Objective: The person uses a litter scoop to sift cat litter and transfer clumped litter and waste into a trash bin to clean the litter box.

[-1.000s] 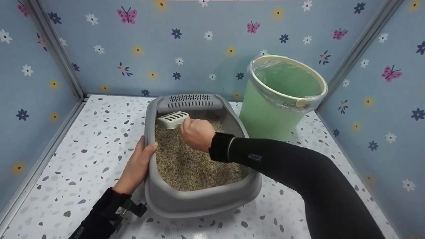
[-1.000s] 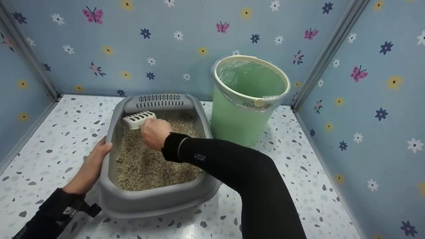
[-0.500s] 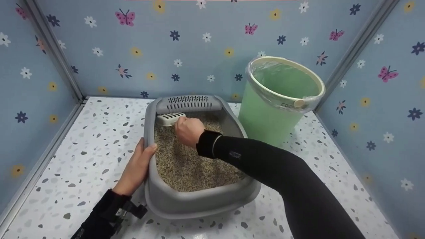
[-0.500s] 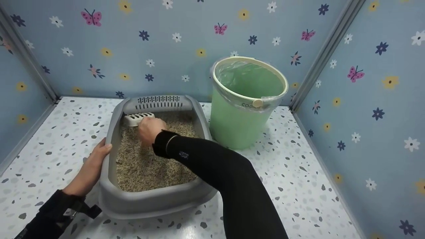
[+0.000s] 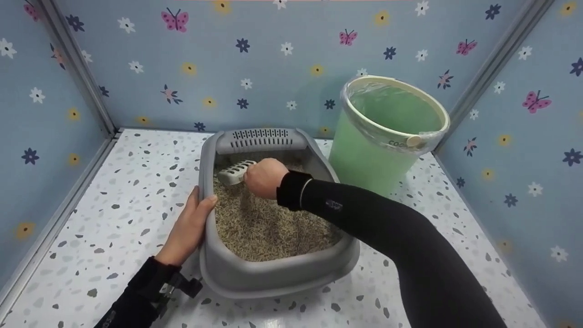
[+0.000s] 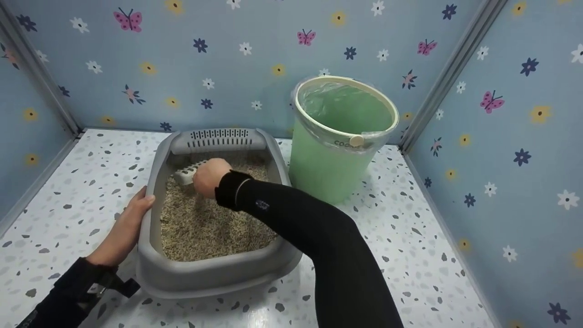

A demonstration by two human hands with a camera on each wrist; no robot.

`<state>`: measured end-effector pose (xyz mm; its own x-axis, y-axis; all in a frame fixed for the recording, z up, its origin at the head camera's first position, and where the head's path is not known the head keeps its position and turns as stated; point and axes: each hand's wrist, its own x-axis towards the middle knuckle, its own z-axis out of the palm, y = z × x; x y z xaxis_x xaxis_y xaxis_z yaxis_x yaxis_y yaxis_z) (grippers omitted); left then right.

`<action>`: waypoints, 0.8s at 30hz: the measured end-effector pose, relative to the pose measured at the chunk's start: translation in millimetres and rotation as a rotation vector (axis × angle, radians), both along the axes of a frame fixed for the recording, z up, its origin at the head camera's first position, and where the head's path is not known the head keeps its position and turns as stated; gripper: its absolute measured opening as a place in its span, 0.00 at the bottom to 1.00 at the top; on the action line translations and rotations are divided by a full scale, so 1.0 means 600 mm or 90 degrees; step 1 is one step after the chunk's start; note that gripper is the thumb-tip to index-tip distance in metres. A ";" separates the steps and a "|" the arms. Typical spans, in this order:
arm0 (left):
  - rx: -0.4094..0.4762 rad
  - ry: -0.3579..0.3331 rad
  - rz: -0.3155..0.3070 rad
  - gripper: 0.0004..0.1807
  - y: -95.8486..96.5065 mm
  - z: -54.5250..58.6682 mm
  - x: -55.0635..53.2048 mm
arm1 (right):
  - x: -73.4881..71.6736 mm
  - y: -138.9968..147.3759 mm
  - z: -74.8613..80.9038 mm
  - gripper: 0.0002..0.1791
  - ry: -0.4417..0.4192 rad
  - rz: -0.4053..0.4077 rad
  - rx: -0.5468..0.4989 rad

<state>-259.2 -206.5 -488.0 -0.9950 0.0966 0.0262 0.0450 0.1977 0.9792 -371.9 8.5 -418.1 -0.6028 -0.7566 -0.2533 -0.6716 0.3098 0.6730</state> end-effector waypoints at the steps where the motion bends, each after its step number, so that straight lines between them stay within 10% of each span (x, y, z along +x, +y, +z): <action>1: -0.006 -0.002 0.000 0.50 -0.001 0.000 0.000 | 0.008 0.004 0.001 0.19 0.003 0.013 0.003; 13: -0.024 -0.021 -0.007 0.52 -0.006 -0.002 0.003 | 0.070 0.054 0.053 0.19 0.039 0.103 -0.107; 24: -0.019 -0.012 -0.005 0.52 -0.002 -0.003 -0.002 | 0.010 0.080 0.181 0.17 -0.157 -0.155 -0.135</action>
<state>-260.2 -207.6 -490.0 -0.9944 0.1056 0.0038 0.0278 0.2263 0.9737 -365.6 56.8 -309.6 -0.7112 -0.6504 -0.2669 -0.6952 0.5939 0.4049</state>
